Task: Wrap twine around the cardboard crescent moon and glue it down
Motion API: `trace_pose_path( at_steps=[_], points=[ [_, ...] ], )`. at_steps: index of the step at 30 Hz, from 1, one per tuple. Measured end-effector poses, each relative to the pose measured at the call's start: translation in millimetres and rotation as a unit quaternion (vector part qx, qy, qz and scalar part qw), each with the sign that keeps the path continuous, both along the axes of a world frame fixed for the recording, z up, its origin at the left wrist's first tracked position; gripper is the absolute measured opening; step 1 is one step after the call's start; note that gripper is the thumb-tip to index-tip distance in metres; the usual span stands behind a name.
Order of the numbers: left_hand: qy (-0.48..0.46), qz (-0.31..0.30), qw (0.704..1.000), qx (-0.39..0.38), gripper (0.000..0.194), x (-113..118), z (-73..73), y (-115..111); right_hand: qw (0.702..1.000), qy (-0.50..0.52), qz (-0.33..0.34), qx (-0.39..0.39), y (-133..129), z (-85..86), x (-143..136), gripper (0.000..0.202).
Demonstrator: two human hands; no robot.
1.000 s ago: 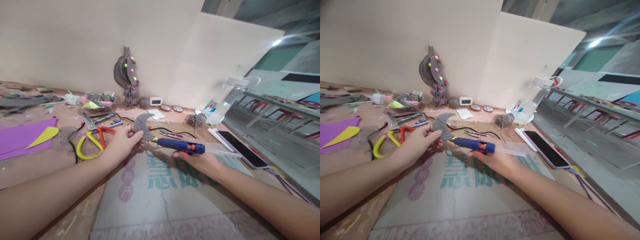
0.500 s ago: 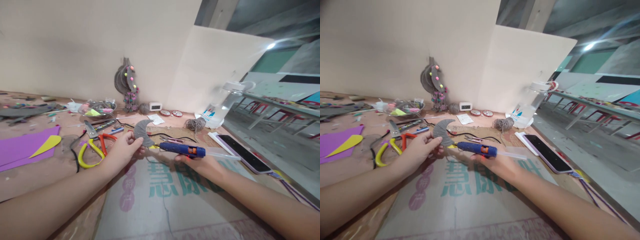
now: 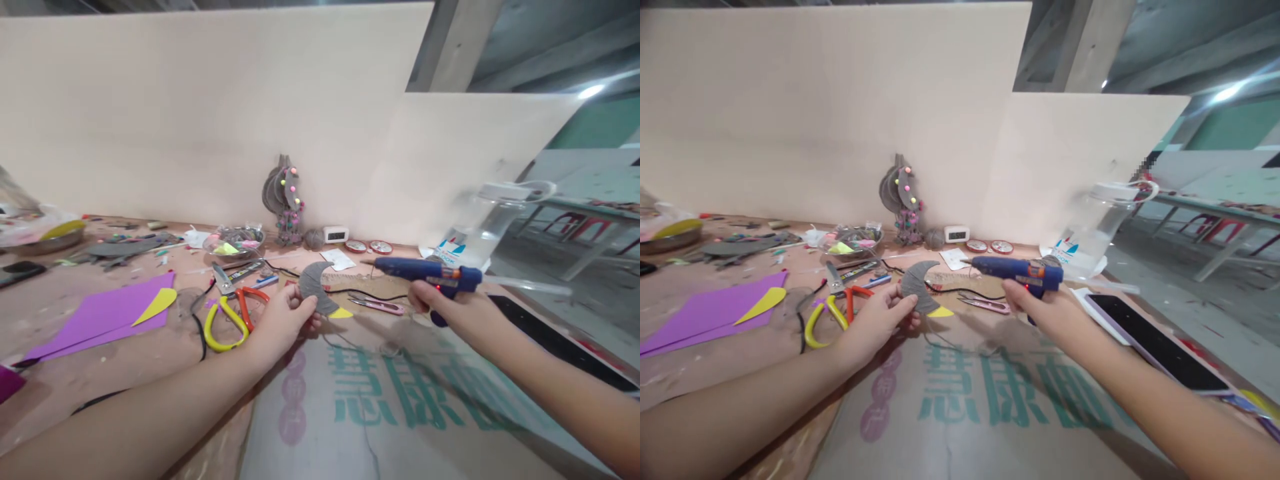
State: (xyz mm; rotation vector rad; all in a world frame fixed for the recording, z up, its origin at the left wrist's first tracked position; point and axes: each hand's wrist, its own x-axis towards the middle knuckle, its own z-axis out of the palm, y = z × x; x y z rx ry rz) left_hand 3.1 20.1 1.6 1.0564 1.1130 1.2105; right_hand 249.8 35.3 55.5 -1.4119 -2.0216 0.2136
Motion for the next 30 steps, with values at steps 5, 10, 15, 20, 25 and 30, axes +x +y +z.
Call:
trace_pose_path(
  at_steps=[5,10,15,20,25,30],
  points=[
    [-0.018,-0.012,1.000,0.005,0.023,1,-2.5,1,0.998,0.027,0.010,-0.050,19,25.2,-12,0.039],
    [-0.003,-0.003,1.000,-0.001,0.025,0,-2.2,1,0.995,-0.008,-0.080,-0.064,79,10.5,-27,0.043],
    [-0.001,-0.005,1.000,0.010,0.026,-1,-5.5,2,0.991,-0.029,-0.085,-0.098,130,-24.0,-32,0.036],
    [-0.003,0.000,1.000,0.010,0.027,-2,-6.1,2,0.988,-0.059,-0.081,-0.116,144,-42.2,-26,0.039],
    [-0.006,-0.004,1.000,0.007,0.027,-3,-5.4,1,0.995,-0.067,-0.042,-0.068,107,-39.4,-18,0.050],
    [0.002,0.005,1.000,0.014,0.024,-3,-6.6,2,0.996,-0.070,0.055,0.008,29,-32.4,-18,0.041]
  ],
)
